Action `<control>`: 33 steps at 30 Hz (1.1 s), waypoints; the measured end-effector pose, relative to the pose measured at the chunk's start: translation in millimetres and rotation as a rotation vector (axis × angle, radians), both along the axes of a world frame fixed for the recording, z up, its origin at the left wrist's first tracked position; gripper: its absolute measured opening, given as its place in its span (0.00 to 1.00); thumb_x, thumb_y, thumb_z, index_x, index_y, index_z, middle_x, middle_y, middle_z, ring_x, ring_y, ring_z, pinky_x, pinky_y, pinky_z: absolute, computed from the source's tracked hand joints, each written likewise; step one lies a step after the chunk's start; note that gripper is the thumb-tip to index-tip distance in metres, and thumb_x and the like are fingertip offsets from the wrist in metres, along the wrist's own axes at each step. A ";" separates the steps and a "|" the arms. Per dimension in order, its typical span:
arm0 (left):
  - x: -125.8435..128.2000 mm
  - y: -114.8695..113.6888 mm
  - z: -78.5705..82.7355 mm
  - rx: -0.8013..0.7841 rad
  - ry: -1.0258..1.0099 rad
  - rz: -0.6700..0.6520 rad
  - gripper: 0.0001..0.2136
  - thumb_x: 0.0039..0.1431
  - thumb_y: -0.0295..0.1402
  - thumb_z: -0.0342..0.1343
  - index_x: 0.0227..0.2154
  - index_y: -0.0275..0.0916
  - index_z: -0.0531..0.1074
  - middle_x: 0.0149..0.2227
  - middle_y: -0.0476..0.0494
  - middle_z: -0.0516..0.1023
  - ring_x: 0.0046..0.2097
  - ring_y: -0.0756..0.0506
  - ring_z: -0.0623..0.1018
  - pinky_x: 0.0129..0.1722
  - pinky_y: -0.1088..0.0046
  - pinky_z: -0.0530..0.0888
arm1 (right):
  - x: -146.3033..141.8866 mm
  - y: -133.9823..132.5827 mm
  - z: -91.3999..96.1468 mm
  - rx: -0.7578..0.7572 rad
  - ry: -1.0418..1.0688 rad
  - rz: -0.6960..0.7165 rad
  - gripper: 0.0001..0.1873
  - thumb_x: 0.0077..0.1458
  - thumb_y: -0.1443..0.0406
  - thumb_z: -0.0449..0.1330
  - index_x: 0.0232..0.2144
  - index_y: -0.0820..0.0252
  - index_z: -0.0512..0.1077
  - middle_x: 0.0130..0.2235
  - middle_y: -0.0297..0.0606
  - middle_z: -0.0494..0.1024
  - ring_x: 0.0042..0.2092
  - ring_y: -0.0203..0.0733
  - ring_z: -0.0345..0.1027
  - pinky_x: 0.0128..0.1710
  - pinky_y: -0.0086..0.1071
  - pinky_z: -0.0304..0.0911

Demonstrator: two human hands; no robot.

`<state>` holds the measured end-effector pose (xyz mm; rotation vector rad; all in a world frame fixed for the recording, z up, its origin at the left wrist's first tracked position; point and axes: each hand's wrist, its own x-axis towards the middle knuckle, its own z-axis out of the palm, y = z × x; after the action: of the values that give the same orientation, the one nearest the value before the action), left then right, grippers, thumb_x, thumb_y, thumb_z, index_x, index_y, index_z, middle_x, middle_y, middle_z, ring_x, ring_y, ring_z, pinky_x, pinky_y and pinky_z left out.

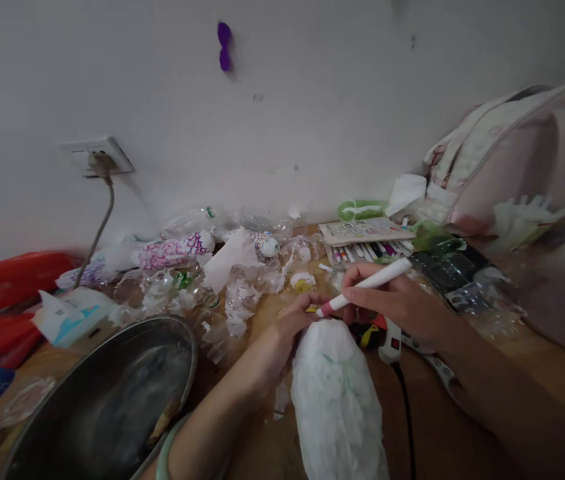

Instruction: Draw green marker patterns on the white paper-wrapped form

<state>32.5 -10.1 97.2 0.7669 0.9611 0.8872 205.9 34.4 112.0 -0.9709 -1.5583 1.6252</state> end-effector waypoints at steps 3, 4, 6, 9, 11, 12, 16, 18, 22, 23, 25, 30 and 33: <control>3.3 3.4 -5.6 -0.029 -0.021 0.014 0.09 0.52 0.30 0.52 0.38 0.39 0.70 0.33 0.47 0.77 0.31 0.50 0.75 0.31 0.76 0.68 | -0.3 6.8 -3.2 -0.026 -0.040 -0.005 0.08 0.47 0.62 0.64 0.24 0.59 0.69 0.20 0.30 0.76 0.23 0.31 0.66 0.22 0.24 0.59; 4.0 3.5 -7.7 -0.019 -0.019 0.027 0.09 0.52 0.30 0.52 0.37 0.38 0.70 0.33 0.46 0.77 0.31 0.49 0.75 0.31 0.75 0.68 | -0.2 8.4 -4.3 -0.034 -0.043 0.000 0.09 0.47 0.61 0.64 0.23 0.59 0.69 0.20 0.30 0.75 0.23 0.31 0.66 0.22 0.24 0.59; 5.3 3.5 -11.9 0.022 -0.008 0.070 0.07 0.54 0.30 0.53 0.36 0.37 0.70 0.31 0.46 0.77 0.30 0.50 0.75 0.32 0.75 0.67 | -0.1 10.2 -6.0 -0.042 -0.038 0.004 0.10 0.47 0.61 0.64 0.23 0.58 0.68 0.20 0.29 0.75 0.22 0.31 0.66 0.21 0.24 0.58; 6.7 5.0 -16.7 0.130 0.009 0.158 0.03 0.55 0.30 0.54 0.33 0.38 0.70 0.29 0.50 0.74 0.29 0.52 0.71 0.30 0.77 0.65 | -0.1 9.4 -6.1 -0.027 -0.011 -0.014 0.10 0.48 0.60 0.64 0.24 0.59 0.69 0.21 0.28 0.75 0.22 0.29 0.64 0.21 0.23 0.56; 5.6 6.9 -17.8 0.235 0.011 0.223 0.02 0.55 0.30 0.56 0.31 0.39 0.70 0.30 0.51 0.74 0.32 0.52 0.72 0.33 0.78 0.66 | -0.1 6.4 -4.6 0.000 0.012 -0.037 0.08 0.49 0.61 0.64 0.26 0.59 0.72 0.21 0.27 0.73 0.22 0.28 0.61 0.21 0.23 0.53; 3.9 7.4 -17.6 0.286 0.005 0.249 0.02 0.54 0.29 0.57 0.31 0.39 0.71 0.31 0.51 0.75 0.35 0.51 0.73 0.37 0.77 0.67 | 0.0 4.2 -3.5 0.015 0.022 -0.046 0.07 0.49 0.61 0.65 0.27 0.59 0.73 0.21 0.26 0.72 0.23 0.28 0.60 0.21 0.23 0.53; -10.0 0.2 -11.8 0.602 0.167 0.257 0.01 0.57 0.30 0.57 0.32 0.41 0.73 0.35 0.49 0.77 0.42 0.48 0.74 0.45 0.74 0.67 | 3.1 -7.6 2.8 0.079 0.048 -0.054 0.08 0.47 0.62 0.67 0.31 0.58 0.77 0.25 0.29 0.75 0.27 0.31 0.63 0.26 0.24 0.56; -17.8 -9.5 -6.6 0.802 0.415 0.182 0.06 0.60 0.29 0.55 0.38 0.45 0.74 0.36 0.49 0.77 0.40 0.48 0.74 0.41 0.76 0.68 | 6.5 -14.6 7.0 0.113 0.033 -0.023 0.09 0.48 0.60 0.67 0.32 0.58 0.78 0.26 0.31 0.76 0.29 0.32 0.64 0.26 0.24 0.57; -24.8 -29.7 7.5 1.060 0.702 0.013 0.16 0.54 0.24 0.59 0.44 0.47 0.71 0.37 0.50 0.79 0.37 0.49 0.77 0.37 0.79 0.70 | 14.1 -29.2 15.5 0.191 -0.019 0.054 0.11 0.47 0.58 0.68 0.33 0.57 0.79 0.27 0.33 0.79 0.27 0.33 0.65 0.23 0.23 0.57; -24.8 -33.4 11.5 1.121 0.753 0.012 0.15 0.55 0.23 0.58 0.43 0.47 0.71 0.37 0.50 0.80 0.37 0.50 0.77 0.36 0.80 0.71 | 15.5 -33.0 17.3 0.222 -0.029 0.062 0.10 0.47 0.59 0.68 0.33 0.56 0.79 0.27 0.33 0.79 0.26 0.32 0.66 0.22 0.22 0.57; -23.7 -38.7 19.0 1.232 0.835 0.025 0.12 0.56 0.22 0.55 0.41 0.44 0.72 0.38 0.47 0.80 0.38 0.49 0.79 0.37 0.80 0.72 | 17.8 -40.5 20.2 0.297 -0.069 0.094 0.09 0.47 0.60 0.68 0.34 0.52 0.80 0.26 0.31 0.80 0.24 0.32 0.66 0.20 0.22 0.59; -18.7 -46.1 26.6 1.260 0.961 -0.008 0.06 0.57 0.25 0.55 0.35 0.41 0.72 0.32 0.46 0.79 0.31 0.51 0.80 0.31 0.84 0.74 | 18.7 -55.2 23.6 0.468 -0.209 0.011 0.11 0.41 0.60 0.70 0.32 0.41 0.80 0.27 0.27 0.82 0.25 0.36 0.74 0.22 0.23 0.67; -15.9 -49.6 24.6 1.275 0.960 0.044 0.03 0.55 0.30 0.59 0.34 0.41 0.72 0.27 0.48 0.76 0.26 0.52 0.78 0.24 0.86 0.73 | 15.3 -59.3 22.6 0.441 -0.208 0.025 0.12 0.41 0.62 0.69 0.32 0.39 0.80 0.27 0.26 0.83 0.26 0.38 0.75 0.20 0.24 0.68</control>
<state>16.7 -59.7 121.8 2.4141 1.1550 1.1582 221.2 -24.8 134.6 -0.8967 -1.9677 1.1462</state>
